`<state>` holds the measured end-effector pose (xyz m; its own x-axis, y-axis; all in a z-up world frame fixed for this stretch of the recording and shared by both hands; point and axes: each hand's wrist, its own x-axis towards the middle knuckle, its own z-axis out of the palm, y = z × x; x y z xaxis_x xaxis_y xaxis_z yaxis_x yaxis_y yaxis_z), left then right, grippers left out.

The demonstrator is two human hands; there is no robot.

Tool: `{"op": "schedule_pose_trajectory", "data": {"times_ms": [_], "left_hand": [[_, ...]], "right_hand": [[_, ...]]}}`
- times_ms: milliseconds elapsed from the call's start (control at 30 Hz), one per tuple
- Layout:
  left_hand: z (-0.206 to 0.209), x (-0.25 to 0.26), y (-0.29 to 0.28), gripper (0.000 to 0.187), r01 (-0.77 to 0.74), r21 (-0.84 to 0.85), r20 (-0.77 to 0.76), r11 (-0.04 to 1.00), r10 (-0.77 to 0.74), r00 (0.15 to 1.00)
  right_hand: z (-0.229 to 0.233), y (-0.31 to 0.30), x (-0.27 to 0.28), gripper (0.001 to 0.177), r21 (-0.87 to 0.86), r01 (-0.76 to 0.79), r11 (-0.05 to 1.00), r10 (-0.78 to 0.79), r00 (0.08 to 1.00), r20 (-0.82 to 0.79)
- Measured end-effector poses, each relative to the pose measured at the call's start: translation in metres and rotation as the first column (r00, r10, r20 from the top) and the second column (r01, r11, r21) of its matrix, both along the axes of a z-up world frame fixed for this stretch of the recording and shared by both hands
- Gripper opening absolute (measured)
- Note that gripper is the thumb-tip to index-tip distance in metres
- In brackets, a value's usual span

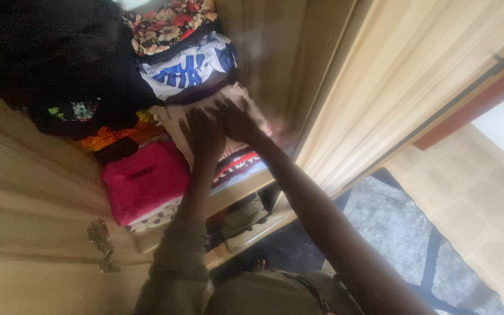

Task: The person picks up folded clothes from a stack on a bed and places them one by one into stacks on a closet shelf.

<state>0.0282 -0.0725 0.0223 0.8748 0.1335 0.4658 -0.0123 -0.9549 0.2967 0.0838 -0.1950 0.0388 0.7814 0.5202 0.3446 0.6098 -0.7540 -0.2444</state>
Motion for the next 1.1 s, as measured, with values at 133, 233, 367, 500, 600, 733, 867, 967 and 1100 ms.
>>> {"op": "schedule_pose_trajectory", "data": {"times_ms": [133, 233, 367, 500, 600, 733, 867, 967, 1100], "left_hand": [[-0.03, 0.013, 0.005, 0.065, 0.012, -0.04, 0.1, 0.999, -0.008, 0.995], [-0.035, 0.012, 0.006, 0.062, -0.014, 0.099, 0.126, 0.995, 0.002, 0.992], [-0.026, 0.004, 0.004, 0.065, -0.034, 0.126, 0.119, 0.991, 0.019, 0.993], [-0.018, 0.002, 0.003, 0.067, -0.025, 0.085, 0.066, 0.996, 0.019, 0.998], [-0.021, -0.001, 0.005, 0.064, -0.003, 0.23, 0.075, 0.973, -0.015, 0.997], [-0.029, 0.004, 0.01, 0.069, -0.02, 0.111, 0.144, 0.994, 0.004, 0.99], [-0.036, 0.011, 0.012, 0.069, -0.049, 0.139, 0.125, 0.989, 0.031, 0.992], [-0.035, 0.012, 0.019, 0.067, -0.03, 0.15, 0.107, 0.988, 0.014, 0.994], [-0.021, 0.008, 0.015, 0.066, -0.019, 0.116, 0.032, 0.993, 0.015, 0.999]], "right_hand": [[-0.019, -0.004, 0.013, 0.048, -0.052, -0.037, 0.998, 0.035, 0.999, -0.036], [-0.036, -0.01, 0.013, 0.049, -0.003, -0.055, 0.998, 0.055, 0.998, -0.029], [-0.05, -0.016, 0.023, 0.048, 0.036, -0.1, 0.994, 0.099, 0.995, 0.027], [-0.049, -0.028, 0.006, 0.046, 0.024, -0.081, 0.996, 0.078, 0.992, 0.095], [-0.031, -0.038, -0.041, 0.046, 0.058, -0.012, 0.998, 0.007, 0.996, 0.094], [-0.018, -0.065, -0.111, 0.067, 0.222, -0.07, 0.973, 0.032, 0.985, 0.172], [-0.057, -0.089, -0.151, 0.054, 0.113, 0.225, 0.968, -0.218, 0.973, -0.073], [-0.098, -0.128, -0.19, 0.05, 0.476, 0.242, 0.845, -0.079, 0.938, -0.338], [-0.111, -0.161, -0.241, 0.051, 0.476, 0.35, 0.807, -0.144, 0.898, -0.415]]}}
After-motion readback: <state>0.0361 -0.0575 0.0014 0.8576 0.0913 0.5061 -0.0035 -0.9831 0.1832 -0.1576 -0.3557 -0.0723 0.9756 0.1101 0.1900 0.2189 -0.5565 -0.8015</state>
